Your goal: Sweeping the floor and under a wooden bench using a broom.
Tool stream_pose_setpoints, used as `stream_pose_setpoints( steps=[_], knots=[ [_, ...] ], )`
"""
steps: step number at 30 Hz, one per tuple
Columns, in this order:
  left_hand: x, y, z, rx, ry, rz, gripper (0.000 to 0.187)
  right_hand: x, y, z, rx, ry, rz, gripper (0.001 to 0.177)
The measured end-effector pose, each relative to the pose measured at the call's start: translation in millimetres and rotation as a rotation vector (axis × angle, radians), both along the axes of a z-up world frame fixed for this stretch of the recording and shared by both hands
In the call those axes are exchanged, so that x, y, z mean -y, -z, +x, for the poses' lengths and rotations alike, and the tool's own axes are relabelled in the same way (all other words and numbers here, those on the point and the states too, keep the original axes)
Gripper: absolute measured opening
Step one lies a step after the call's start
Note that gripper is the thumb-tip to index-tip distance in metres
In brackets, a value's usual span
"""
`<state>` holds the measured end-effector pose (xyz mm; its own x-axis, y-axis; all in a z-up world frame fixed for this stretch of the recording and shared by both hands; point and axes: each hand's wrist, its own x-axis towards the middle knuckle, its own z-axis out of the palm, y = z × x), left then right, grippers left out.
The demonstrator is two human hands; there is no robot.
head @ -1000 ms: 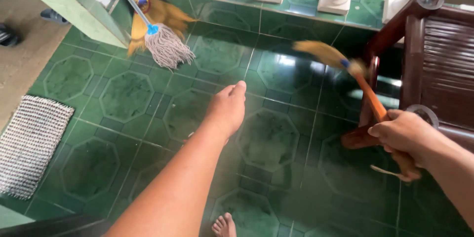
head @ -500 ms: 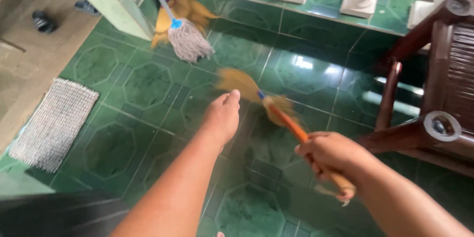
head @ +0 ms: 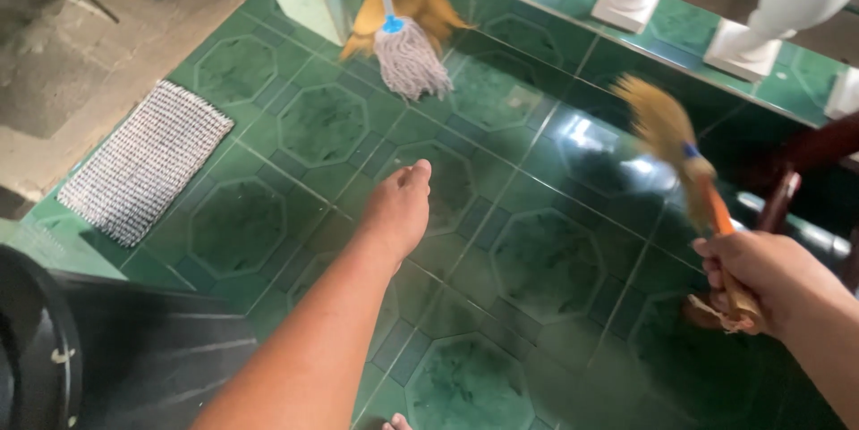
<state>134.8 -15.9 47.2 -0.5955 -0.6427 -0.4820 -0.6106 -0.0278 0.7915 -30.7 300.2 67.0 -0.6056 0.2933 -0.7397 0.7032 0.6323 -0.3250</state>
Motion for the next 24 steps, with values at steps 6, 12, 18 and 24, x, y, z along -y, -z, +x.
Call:
stream_pose_setpoints(
  steps=[6, 12, 18, 24],
  knots=[
    [28, 21, 20, -0.04, -0.073, 0.053, 0.053, -37, 129, -18, 0.074, 0.263, -0.213, 0.014],
    [59, 33, 45, -0.014, -0.093, -0.062, 0.052, 41, 188, 42, 0.306, 0.408, -0.479, 0.015],
    [100, 32, 65, -0.051, -0.147, -0.114, 0.054, 169, 182, 73, 0.475, 0.518, -0.694, 0.023],
    [131, 8, 87, -0.037, -0.28, -0.107, 0.053, 273, 102, 45, 0.536, 0.415, -0.92, 0.008]
  ],
)
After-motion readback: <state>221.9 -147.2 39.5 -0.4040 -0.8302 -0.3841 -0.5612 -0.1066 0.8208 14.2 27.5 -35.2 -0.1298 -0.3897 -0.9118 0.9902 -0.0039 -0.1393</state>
